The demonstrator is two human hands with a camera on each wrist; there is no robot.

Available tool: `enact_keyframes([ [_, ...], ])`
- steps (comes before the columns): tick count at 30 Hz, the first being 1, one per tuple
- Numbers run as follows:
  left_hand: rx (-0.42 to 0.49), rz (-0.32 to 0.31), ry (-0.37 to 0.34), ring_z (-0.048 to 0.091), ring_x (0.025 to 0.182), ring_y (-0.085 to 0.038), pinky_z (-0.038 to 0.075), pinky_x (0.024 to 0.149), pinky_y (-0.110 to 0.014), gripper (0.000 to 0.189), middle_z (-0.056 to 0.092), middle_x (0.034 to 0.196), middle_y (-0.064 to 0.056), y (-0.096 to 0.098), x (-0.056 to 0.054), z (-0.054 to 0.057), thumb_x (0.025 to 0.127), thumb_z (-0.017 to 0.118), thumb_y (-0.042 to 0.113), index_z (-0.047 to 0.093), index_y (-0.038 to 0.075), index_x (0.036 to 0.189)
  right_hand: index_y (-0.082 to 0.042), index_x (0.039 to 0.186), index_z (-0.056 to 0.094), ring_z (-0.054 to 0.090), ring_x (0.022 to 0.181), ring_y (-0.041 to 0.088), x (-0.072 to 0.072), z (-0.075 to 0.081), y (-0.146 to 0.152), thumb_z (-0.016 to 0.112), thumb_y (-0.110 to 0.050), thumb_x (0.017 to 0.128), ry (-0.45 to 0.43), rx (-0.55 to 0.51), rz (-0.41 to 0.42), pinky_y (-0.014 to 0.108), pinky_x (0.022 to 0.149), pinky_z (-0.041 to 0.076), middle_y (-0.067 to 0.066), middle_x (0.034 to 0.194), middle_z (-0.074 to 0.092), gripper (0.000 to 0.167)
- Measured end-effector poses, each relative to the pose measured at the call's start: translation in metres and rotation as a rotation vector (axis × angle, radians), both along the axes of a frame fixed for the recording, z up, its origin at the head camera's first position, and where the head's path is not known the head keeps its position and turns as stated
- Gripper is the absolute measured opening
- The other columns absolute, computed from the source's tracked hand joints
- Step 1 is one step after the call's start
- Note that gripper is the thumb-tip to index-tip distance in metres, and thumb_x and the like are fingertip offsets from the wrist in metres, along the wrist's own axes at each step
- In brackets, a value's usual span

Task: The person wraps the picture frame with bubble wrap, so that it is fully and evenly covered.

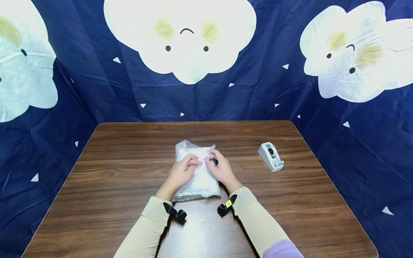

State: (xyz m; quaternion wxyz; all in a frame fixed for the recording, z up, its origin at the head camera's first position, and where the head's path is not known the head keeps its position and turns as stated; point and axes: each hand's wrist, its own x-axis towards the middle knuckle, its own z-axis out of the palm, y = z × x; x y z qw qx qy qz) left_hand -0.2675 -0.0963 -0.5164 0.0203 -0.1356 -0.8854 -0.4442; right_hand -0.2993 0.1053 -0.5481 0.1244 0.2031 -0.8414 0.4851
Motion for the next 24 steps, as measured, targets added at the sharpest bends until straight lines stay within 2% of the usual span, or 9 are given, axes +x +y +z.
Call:
enact_keyframes([
  [5, 0.039, -0.009, -0.015, 0.068, 0.108, -0.019, 0.047, 0.077, -0.032, 0.031, 0.075, 0.115, 0.007, 0.0, 0.001, 0.002, 0.096, 0.049, 0.007, 0.061, 0.015, 0.123, -0.005, 0.123, 0.064, 0.068, 0.114, 0.027, -0.001, 0.0, -0.002, 0.067, -0.011, 0.094, 0.003, -0.011, -0.061, 0.046, 0.099, 0.051, 0.016, 0.114, 0.073, 0.03],
  [9, 0.101, -0.024, -0.033, 0.068, 0.11, -0.019, 0.047, 0.071, -0.03, 0.031, 0.074, 0.116, 0.005, -0.003, 0.001, 0.001, 0.096, 0.049, 0.005, 0.061, 0.015, 0.124, -0.003, 0.114, 0.068, 0.071, 0.103, 0.026, 0.0, 0.001, -0.002, 0.069, -0.008, 0.093, 0.04, -0.023, -0.087, 0.044, 0.093, 0.054, 0.013, 0.105, 0.075, 0.022],
  [12, 0.17, -0.056, -0.026, 0.069, 0.109, -0.022, 0.051, 0.078, -0.032, 0.032, 0.074, 0.117, -0.001, -0.004, 0.0, 0.001, 0.096, 0.048, 0.001, 0.06, 0.01, 0.125, -0.005, 0.109, 0.068, 0.07, 0.094, 0.023, 0.001, 0.002, -0.002, 0.071, -0.009, 0.092, 0.051, -0.016, -0.115, 0.042, 0.088, 0.055, 0.009, 0.097, 0.074, 0.018],
  [15, 0.249, -0.101, 0.004, 0.069, 0.11, -0.028, 0.053, 0.094, -0.038, 0.033, 0.073, 0.117, -0.011, -0.005, -0.001, -0.001, 0.095, 0.046, -0.005, 0.059, 0.002, 0.125, -0.008, 0.108, 0.068, 0.067, 0.091, 0.021, 0.001, 0.003, -0.001, 0.071, -0.009, 0.091, 0.04, 0.004, -0.146, 0.041, 0.086, 0.054, 0.006, 0.094, 0.071, 0.017],
  [17, 0.283, -0.11, 0.027, 0.07, 0.107, -0.027, 0.053, 0.096, -0.039, 0.032, 0.073, 0.116, -0.014, -0.008, -0.001, -0.002, 0.095, 0.046, -0.007, 0.059, 0.0, 0.124, -0.009, 0.109, 0.067, 0.066, 0.091, 0.021, 0.0, 0.003, -0.001, 0.072, -0.009, 0.091, 0.027, 0.007, -0.152, 0.041, 0.085, 0.053, 0.005, 0.094, 0.07, 0.019],
  [18, 0.292, -0.105, 0.041, 0.07, 0.106, -0.025, 0.053, 0.094, -0.038, 0.032, 0.073, 0.115, -0.014, -0.009, -0.001, -0.002, 0.096, 0.046, -0.008, 0.06, 0.0, 0.123, -0.009, 0.11, 0.067, 0.065, 0.091, 0.021, 0.0, 0.004, -0.001, 0.072, -0.008, 0.09, 0.022, 0.005, -0.154, 0.041, 0.084, 0.053, 0.004, 0.093, 0.069, 0.02],
  [20, 0.267, -0.063, 0.075, 0.07, 0.083, -0.019, 0.054, 0.081, -0.033, 0.031, 0.074, 0.114, -0.009, -0.012, -0.001, -0.003, 0.096, 0.047, -0.005, 0.064, 0.004, 0.121, -0.008, 0.11, 0.067, 0.064, 0.089, 0.021, 0.0, 0.004, -0.002, 0.072, -0.007, 0.09, 0.014, 0.003, -0.157, 0.04, 0.083, 0.053, 0.004, 0.092, 0.068, 0.021],
  [22, 0.214, -0.003, 0.118, 0.057, 0.063, -0.015, 0.05, 0.065, -0.032, 0.031, 0.074, 0.114, -0.005, -0.016, -0.002, -0.004, 0.096, 0.05, -0.002, 0.068, 0.01, 0.119, -0.007, 0.11, 0.066, 0.063, 0.087, 0.02, 0.0, 0.004, -0.002, 0.072, -0.005, 0.089, 0.009, -0.012, -0.155, 0.038, 0.081, 0.053, 0.004, 0.091, 0.067, 0.022],
  [24, 0.154, 0.045, 0.173, 0.058, 0.07, -0.019, 0.048, 0.068, -0.034, 0.031, 0.072, 0.119, -0.005, -0.021, -0.003, -0.006, 0.095, 0.054, 0.001, 0.071, 0.014, 0.118, -0.006, 0.11, 0.066, 0.063, 0.085, 0.02, 0.0, 0.003, -0.002, 0.071, -0.003, 0.088, 0.007, -0.036, -0.15, 0.036, 0.079, 0.054, 0.005, 0.09, 0.066, 0.022],
])
